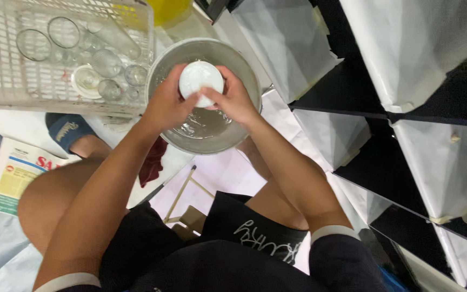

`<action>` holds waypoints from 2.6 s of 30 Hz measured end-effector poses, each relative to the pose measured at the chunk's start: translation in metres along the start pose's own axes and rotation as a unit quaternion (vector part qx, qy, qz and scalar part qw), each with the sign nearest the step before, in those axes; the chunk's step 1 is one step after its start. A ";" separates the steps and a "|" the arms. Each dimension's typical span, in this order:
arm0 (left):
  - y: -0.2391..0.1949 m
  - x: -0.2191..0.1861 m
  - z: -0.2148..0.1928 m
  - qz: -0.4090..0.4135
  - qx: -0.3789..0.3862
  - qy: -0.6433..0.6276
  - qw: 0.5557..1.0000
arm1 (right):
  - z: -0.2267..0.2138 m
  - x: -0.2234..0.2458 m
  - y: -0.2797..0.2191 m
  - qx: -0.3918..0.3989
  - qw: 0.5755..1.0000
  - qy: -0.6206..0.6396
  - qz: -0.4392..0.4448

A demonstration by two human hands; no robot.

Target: The person sits on the floor and washes various dishes by hand in a bucket of water. They rinse bowls, plates, and a rectangular tray, then place the cleaned items into a plastic basket or onto a nearby shelf.

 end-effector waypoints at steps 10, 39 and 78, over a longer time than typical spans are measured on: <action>0.000 0.018 0.007 -0.032 0.031 -0.111 0.993 | -0.010 -0.016 0.013 0.043 0.997 0.058 0.004; -0.025 0.045 0.017 -0.015 0.074 0.440 0.895 | -0.058 -0.126 0.082 -0.081 0.911 -0.359 -0.184; -0.009 0.043 0.027 -0.152 0.034 -0.148 0.977 | -0.013 -0.036 0.023 -0.013 0.998 0.047 0.046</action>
Point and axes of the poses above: each hand's wrist, its own y-axis towards the middle knuckle, its own z-axis out of the palm, x = y × z, the point moved 5 cm from there along y, towards the middle knuckle, and after that the axes turned 10 degrees about y, right-handed, at the moved point
